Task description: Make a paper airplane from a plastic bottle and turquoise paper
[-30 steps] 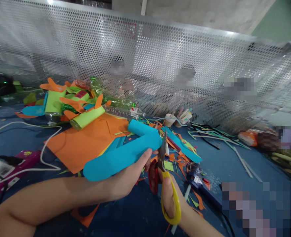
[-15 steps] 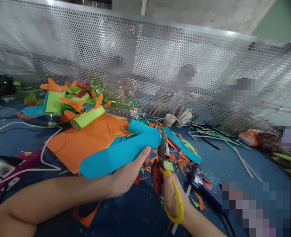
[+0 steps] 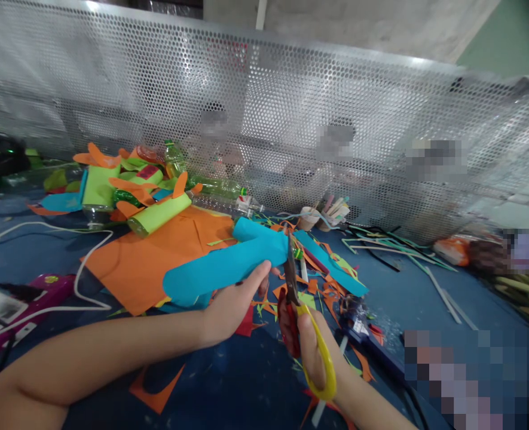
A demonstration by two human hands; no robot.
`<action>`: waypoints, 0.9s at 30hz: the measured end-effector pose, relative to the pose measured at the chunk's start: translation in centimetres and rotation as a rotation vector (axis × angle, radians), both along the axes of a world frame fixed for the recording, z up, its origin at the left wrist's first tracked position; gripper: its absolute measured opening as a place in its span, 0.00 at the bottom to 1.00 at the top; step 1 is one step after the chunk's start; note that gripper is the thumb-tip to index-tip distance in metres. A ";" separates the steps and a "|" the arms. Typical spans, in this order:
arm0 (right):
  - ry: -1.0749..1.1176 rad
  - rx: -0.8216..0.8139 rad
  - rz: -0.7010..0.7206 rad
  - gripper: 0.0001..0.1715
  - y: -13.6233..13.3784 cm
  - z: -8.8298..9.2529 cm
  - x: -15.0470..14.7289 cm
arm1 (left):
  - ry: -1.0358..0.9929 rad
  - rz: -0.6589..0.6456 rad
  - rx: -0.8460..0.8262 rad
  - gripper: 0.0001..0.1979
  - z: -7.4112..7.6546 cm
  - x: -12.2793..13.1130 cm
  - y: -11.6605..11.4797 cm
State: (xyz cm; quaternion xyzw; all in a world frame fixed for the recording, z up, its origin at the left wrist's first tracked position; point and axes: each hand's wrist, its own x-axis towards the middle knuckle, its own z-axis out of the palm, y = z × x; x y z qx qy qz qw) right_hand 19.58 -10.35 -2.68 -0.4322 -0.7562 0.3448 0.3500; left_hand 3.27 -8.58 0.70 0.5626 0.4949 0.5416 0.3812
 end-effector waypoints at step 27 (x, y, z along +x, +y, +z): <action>0.044 -0.137 -0.087 0.28 0.0 0.3 -0.2 | -0.096 0.024 -0.027 0.17 -0.2 -1.4 2.5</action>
